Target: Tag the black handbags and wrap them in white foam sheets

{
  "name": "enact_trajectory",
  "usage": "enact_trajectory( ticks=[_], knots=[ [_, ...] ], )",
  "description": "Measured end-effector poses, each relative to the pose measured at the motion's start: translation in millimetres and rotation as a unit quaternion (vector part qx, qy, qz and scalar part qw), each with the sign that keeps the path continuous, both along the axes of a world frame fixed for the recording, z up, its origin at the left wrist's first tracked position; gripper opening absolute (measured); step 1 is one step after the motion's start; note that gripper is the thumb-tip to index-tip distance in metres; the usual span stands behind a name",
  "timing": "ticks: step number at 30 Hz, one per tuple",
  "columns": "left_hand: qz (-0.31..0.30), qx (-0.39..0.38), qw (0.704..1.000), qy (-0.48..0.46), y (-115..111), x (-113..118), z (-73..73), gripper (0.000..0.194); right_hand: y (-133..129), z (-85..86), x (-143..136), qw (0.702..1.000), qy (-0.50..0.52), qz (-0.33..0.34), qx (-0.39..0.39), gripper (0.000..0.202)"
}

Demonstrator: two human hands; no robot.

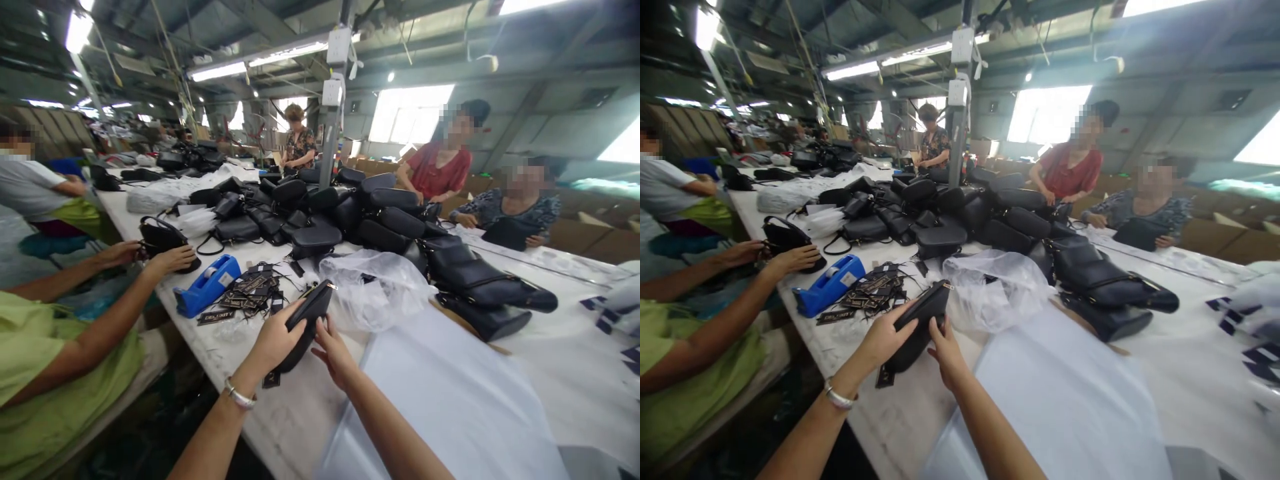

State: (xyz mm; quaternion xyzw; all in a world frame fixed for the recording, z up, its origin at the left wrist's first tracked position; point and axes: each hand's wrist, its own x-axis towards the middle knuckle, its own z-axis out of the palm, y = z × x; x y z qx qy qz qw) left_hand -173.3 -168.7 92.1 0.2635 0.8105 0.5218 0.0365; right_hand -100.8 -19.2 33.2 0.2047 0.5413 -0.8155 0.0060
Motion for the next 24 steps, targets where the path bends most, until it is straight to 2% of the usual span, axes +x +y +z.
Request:
enact_trajectory(
  ticks=[3, 6, 9, 12, 16, 18, 20, 21, 22, 24],
  knots=[
    [-0.017, 0.033, 0.999, 0.017, 4, 21, -9.3, 0.065, 2, 4.6, 13, 0.998, -0.005, -0.027, -0.053, 0.079],
    [-0.045, 0.049, 0.997, 0.028, 10, 54, -25.3, 0.074, -1, 18.1, 34, 0.996, 0.031, -0.034, -0.081, 0.069],
    [-0.101, 0.03, 0.993, 0.045, 18, 90, -40.6, 0.077, -2, 26.6, 55, 0.993, 0.038, -0.054, -0.097, 0.062],
    [-0.138, 0.032, 0.99, 0.022, 23, 109, -45.4, 0.066, 5, 18.7, 66, 0.992, 0.011, -0.09, -0.093, 0.051],
    [-0.12, 0.054, 0.991, -0.033, 22, 96, -32.6, 0.044, 16, 0.3, 70, 0.986, 0.011, -0.144, -0.08, 0.041],
    [-0.094, 0.072, 0.992, -0.036, 22, 84, -20.6, 0.039, 20, 2.1, 72, 0.984, 0.026, -0.155, -0.085, 0.042],
    [-0.058, 0.08, 0.995, 0.004, 25, 75, -6.4, 0.038, 25, 15.3, 78, 0.984, 0.056, -0.154, -0.072, 0.046],
    [-0.042, 0.08, 0.995, 0.03, 27, 72, 1.3, 0.04, 29, 25.6, 84, 0.985, 0.073, -0.152, -0.041, 0.046],
    [-0.03, 0.079, 0.995, 0.05, 30, 70, 9.1, 0.044, 35, 37.6, 91, 0.984, 0.087, -0.152, 0.013, 0.044],
    [-0.032, 0.099, 0.993, 0.048, 39, 70, 24.3, 0.057, 49, 63.3, 110, 0.967, 0.097, -0.16, 0.175, 0.037]
  ],
)
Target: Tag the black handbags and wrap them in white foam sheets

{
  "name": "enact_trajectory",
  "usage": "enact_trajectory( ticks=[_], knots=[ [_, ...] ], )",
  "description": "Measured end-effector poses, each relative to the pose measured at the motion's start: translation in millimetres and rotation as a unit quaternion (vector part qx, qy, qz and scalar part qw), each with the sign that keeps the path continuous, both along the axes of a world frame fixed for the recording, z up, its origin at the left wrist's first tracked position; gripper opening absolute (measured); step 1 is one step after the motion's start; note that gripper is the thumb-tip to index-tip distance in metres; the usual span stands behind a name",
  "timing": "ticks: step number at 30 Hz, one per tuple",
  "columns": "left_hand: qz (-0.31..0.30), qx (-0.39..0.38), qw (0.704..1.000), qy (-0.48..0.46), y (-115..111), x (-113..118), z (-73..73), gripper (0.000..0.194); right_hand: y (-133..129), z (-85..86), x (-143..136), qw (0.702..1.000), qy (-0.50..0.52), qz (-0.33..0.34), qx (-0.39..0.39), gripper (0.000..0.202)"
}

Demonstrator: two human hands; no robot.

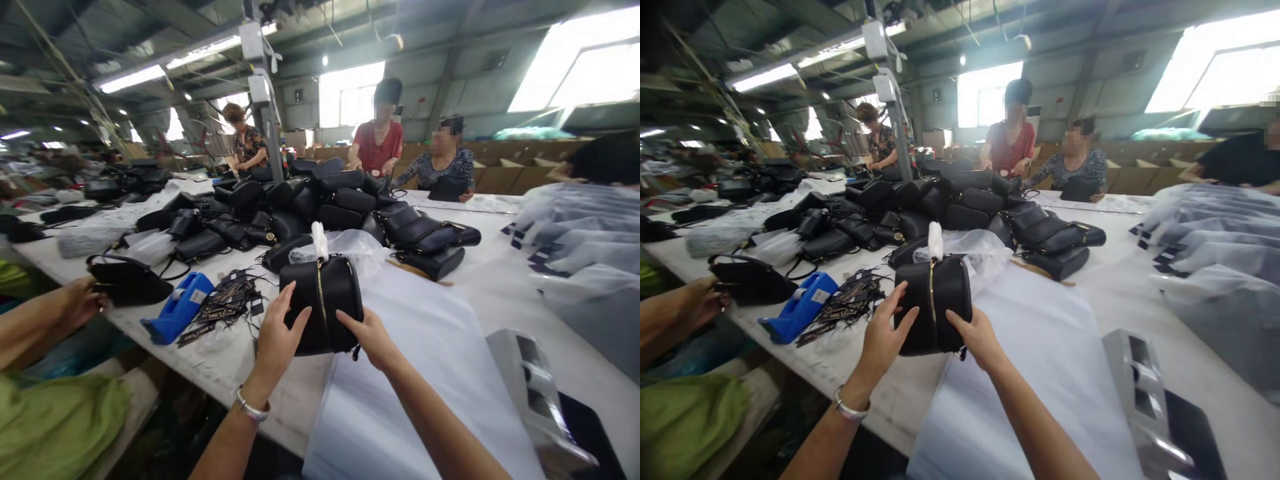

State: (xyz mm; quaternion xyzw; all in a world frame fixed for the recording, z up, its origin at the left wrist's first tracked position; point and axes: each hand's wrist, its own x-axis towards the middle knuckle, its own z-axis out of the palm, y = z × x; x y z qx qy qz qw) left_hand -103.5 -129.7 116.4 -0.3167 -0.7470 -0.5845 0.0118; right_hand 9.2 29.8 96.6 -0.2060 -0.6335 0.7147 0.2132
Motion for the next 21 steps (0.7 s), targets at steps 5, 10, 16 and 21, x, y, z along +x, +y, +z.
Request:
enact_trajectory(
  ticks=[5, 10, 16, 21],
  knots=[
    [-0.236, 0.165, 0.919, -0.269, 25, 18, 17.2, 0.077, 35, 37.8, 71, 0.922, -0.009, -0.098, 0.376, 0.055],
    [-0.283, 0.21, 0.742, -0.57, 41, 44, -21.7, 0.049, 49, 2.0, 147, 0.785, -0.05, -0.132, 0.604, 0.083],
    [-0.198, 0.153, 0.663, -0.705, 42, 52, -83.3, 0.047, 32, -69.3, 192, 0.73, -0.111, -0.089, 0.669, 0.077],
    [-0.094, 0.069, 0.815, -0.568, 28, 41, -84.4, 0.057, 4, -89.1, 195, 0.724, -0.134, -0.114, 0.667, 0.071]
  ],
)
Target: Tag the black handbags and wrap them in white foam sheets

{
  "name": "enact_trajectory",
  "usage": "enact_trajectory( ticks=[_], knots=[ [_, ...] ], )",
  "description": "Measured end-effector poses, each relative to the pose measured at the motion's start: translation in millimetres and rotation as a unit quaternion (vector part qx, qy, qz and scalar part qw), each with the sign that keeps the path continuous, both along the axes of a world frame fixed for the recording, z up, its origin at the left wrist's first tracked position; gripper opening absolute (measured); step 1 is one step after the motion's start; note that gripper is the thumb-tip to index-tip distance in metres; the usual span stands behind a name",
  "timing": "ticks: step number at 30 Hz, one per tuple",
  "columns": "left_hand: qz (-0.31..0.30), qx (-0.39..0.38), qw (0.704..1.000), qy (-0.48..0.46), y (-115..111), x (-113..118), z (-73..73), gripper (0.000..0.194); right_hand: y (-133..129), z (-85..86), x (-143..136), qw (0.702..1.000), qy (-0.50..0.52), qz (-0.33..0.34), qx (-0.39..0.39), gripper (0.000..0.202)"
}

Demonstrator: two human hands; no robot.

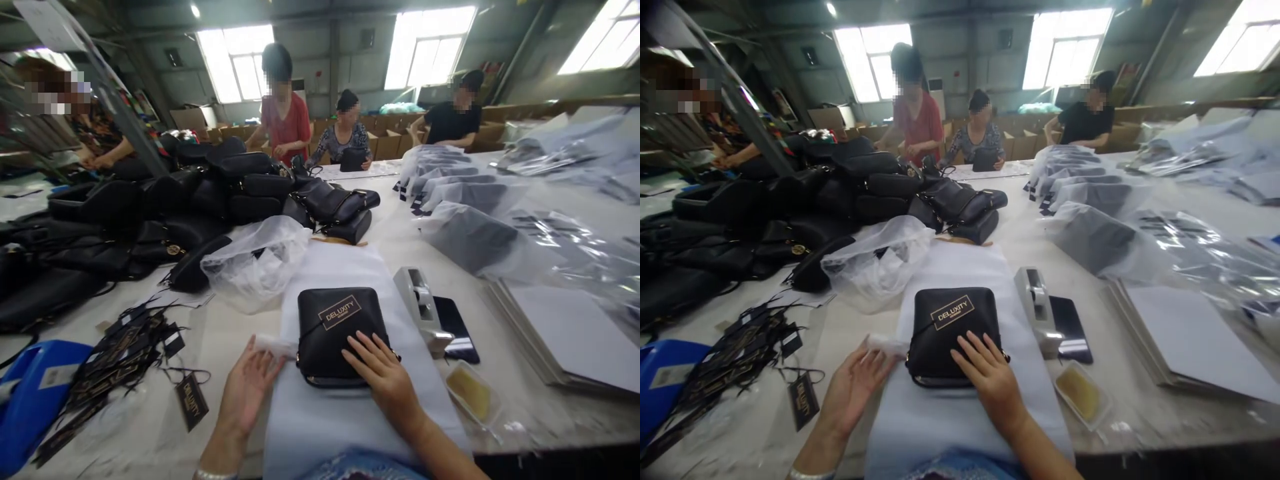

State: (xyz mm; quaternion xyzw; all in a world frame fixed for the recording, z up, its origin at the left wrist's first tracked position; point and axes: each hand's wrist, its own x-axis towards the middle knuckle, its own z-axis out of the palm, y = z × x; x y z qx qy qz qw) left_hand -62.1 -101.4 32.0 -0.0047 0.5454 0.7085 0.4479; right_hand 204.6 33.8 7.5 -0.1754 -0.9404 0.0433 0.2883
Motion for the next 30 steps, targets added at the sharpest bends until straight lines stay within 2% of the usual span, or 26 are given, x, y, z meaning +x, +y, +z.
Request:
enact_trajectory(
  ticks=[1, 2, 3, 5, 6, 7, 9, 10, 11, 14, 16, 19, 23, 25, 27, 28, 30],
  knots=[
    [0.021, -0.048, 0.991, 0.121, -1, -1, 4.6, 0.062, -3, -0.9, -1, 1.0, 0.002, -0.007, 0.002, 0.071],
    [0.039, -0.095, 0.96, 0.261, -1, 0, 9.8, 0.065, -5, -1.4, -1, 1.0, 0.001, -0.01, 0.004, 0.071],
    [0.041, -0.128, 0.906, 0.402, 2, 2, 14.9, 0.066, -6, -1.8, -1, 1.0, 0.0, -0.012, 0.006, 0.07],
    [-0.011, -0.134, 0.776, 0.616, 14, 11, 23.3, 0.059, -5, -2.9, -1, 1.0, -0.004, -0.012, 0.015, 0.068],
    [-0.058, -0.112, 0.725, 0.677, 24, 16, 25.9, 0.053, -4, -3.8, -1, 1.0, -0.003, -0.01, 0.024, 0.067],
    [-0.109, -0.081, 0.691, 0.71, 35, 23, 27.6, 0.047, -3, -4.8, 0, 0.999, -0.002, -0.009, 0.034, 0.065],
    [-0.187, -0.038, 0.664, 0.723, 60, 35, 28.8, 0.045, -1, -6.6, 0, 0.999, 0.001, -0.01, 0.052, 0.061],
    [-0.205, -0.031, 0.667, 0.716, 72, 41, 29.1, 0.045, -1, -7.2, 1, 0.998, -0.002, -0.011, 0.057, 0.059],
    [-0.215, -0.027, 0.685, 0.696, 83, 45, 29.6, 0.046, -1, -7.6, 1, 0.998, -0.006, -0.01, 0.059, 0.058],
    [-0.219, -0.013, 0.771, 0.598, 101, 50, 32.3, 0.044, -3, -7.3, 3, 0.998, -0.021, -0.009, 0.051, 0.059],
    [-0.219, -0.003, 0.812, 0.542, 101, 45, 33.9, 0.038, -6, -7.1, 3, 0.999, -0.023, -0.013, 0.043, 0.061],
    [-0.187, -0.012, 0.85, 0.492, 85, 30, 31.2, 0.03, -7, -7.6, 4, 0.999, -0.02, -0.015, 0.038, 0.065],
    [-0.071, -0.061, 0.903, 0.419, 41, 3, 13.2, 0.046, -5, -8.8, 4, 0.999, -0.018, -0.009, 0.041, 0.065],
    [0.002, -0.103, 0.91, 0.401, 17, -11, 1.6, 0.056, -4, -8.8, 4, 0.999, -0.023, -0.008, 0.041, 0.065],
    [0.078, -0.151, 0.9, 0.402, -4, -18, -6.5, 0.07, -4, -8.7, 5, 0.999, -0.027, -0.005, 0.041, 0.066],
    [0.107, -0.179, 0.879, 0.428, -10, -19, -8.0, 0.077, -4, -8.9, 5, 0.999, -0.027, -0.004, 0.04, 0.066],
    [0.11, -0.217, 0.809, 0.536, -14, -11, -5.6, 0.079, -3, -10.1, 5, 0.999, -0.025, -0.001, 0.04, 0.065]
  ],
)
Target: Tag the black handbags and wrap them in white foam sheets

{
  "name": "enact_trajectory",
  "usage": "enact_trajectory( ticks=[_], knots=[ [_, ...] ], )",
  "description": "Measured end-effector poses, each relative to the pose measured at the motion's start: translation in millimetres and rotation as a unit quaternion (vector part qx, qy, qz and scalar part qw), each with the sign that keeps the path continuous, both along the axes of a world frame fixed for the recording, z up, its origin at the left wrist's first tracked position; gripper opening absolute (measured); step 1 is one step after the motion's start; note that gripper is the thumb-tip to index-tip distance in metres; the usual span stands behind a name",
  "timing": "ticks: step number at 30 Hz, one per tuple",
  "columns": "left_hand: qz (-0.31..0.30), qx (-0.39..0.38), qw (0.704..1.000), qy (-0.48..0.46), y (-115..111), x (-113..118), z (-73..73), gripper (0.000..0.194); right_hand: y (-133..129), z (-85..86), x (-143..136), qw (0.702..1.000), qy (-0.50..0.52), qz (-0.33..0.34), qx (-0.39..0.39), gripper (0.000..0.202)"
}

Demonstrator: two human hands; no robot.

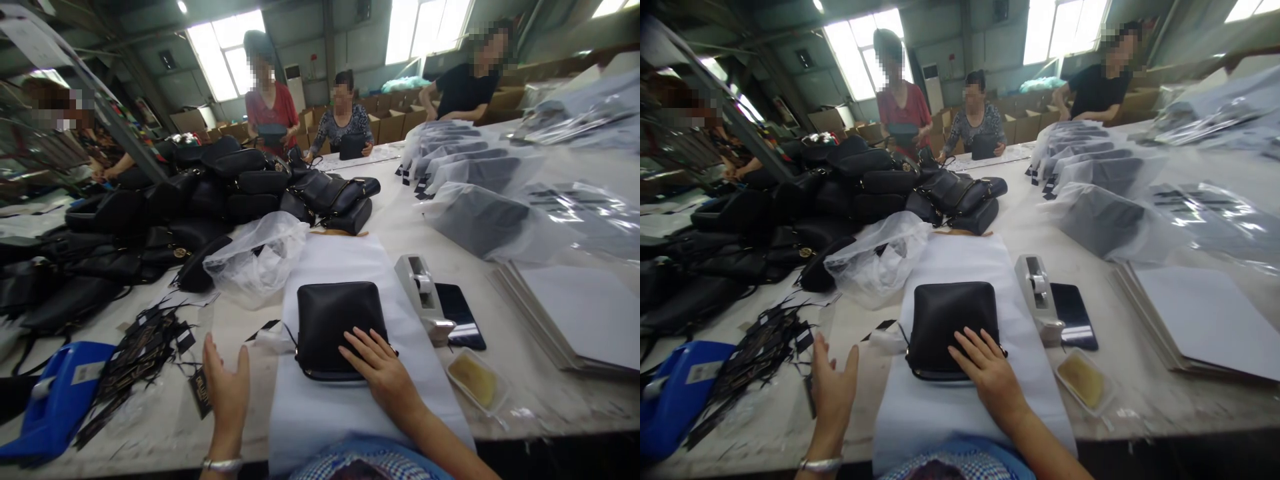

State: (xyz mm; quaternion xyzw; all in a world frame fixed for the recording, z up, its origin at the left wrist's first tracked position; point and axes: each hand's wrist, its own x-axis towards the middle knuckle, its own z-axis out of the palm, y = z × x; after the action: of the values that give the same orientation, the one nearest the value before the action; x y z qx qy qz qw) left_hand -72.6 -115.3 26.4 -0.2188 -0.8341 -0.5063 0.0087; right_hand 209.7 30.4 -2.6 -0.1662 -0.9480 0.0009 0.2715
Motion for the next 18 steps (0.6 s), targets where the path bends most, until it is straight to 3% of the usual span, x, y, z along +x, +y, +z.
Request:
enact_trajectory(
  ticks=[1, 3, 6, 8, 10, 14, 16, 18],
  knots=[
    [-0.038, -0.032, 0.996, 0.072, 3, 8, 3.4, 0.073, 0, -1.0, 0, 1.0, 0.002, 0.0, -0.001, 0.064],
    [-0.176, -0.079, 0.961, 0.197, 18, 30, 12.1, 0.056, 0, -3.4, -1, 1.0, 0.002, -0.001, -0.008, 0.063],
    [-0.404, -0.128, 0.858, 0.289, 48, 65, 21.6, 0.05, 0, -3.2, -3, 1.0, 0.001, 0.0, -0.026, 0.059],
    [-0.487, -0.167, 0.793, 0.324, 64, 81, 21.8, 0.056, -1, 3.3, -2, 0.999, 0.001, 0.003, -0.044, 0.053],
    [-0.511, -0.192, 0.762, 0.349, 73, 88, 17.5, 0.065, -4, 15.7, 3, 0.997, -0.011, 0.012, -0.075, 0.046],
    [-0.508, -0.204, 0.749, 0.373, 75, 85, 5.1, 0.076, -4, 43.0, 31, 0.994, -0.004, -0.001, -0.108, 0.035],
    [-0.503, -0.196, 0.751, 0.379, 74, 84, 0.5, 0.077, 4, 48.6, 54, 0.992, 0.05, -0.09, -0.07, 0.033],
    [-0.498, -0.186, 0.755, 0.383, 74, 83, -3.1, 0.076, 16, 47.6, 81, 0.969, 0.098, -0.227, -0.022, 0.032]
  ],
)
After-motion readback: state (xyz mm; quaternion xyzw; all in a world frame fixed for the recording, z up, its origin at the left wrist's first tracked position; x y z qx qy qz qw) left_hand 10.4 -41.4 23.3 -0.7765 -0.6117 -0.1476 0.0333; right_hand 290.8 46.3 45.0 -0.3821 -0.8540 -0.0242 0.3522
